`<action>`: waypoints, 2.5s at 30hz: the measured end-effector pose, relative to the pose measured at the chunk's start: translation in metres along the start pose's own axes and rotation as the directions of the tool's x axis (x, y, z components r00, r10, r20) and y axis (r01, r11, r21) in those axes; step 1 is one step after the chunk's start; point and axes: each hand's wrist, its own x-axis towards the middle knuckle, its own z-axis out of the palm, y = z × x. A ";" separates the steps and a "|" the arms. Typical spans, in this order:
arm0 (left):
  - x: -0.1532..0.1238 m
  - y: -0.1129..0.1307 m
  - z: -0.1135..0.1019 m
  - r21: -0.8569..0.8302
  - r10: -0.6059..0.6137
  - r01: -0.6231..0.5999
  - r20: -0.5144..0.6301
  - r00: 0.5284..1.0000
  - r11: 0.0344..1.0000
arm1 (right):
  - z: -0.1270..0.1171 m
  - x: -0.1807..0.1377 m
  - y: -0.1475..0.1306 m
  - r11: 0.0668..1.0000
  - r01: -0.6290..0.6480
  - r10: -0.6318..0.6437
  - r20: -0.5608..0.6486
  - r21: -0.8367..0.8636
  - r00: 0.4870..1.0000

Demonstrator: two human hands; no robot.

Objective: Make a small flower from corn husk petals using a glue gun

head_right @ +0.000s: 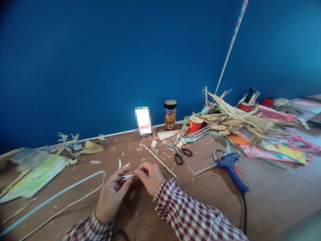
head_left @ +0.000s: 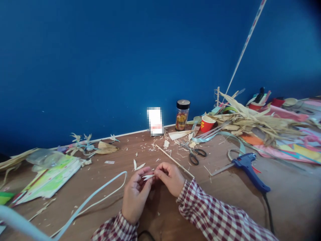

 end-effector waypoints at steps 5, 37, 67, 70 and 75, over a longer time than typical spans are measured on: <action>0.001 0.001 -0.003 -0.007 -0.011 0.011 -0.045 0.999 1.000 | 0.000 -0.001 0.000 0.998 0.044 -0.043 0.011 -0.043 0.999; 0.002 -0.012 -0.003 -0.160 -0.164 0.149 -0.089 0.982 0.976 | 0.014 -0.004 0.001 0.940 -0.193 0.186 0.053 0.280 0.981; 0.000 -0.006 -0.005 -0.392 -0.139 0.184 0.141 0.980 0.901 | 0.018 -0.004 0.008 0.786 -0.338 0.205 0.298 0.518 0.932; 0.000 -0.005 -0.004 -0.387 -0.142 0.179 0.123 0.982 0.904 | 0.018 -0.004 0.010 0.798 -0.333 0.196 0.305 0.502 0.932; 0.002 -0.005 -0.002 -0.409 -0.188 0.218 0.112 0.976 0.886 | 0.018 -0.003 0.014 0.812 -0.300 0.173 0.285 0.501 0.943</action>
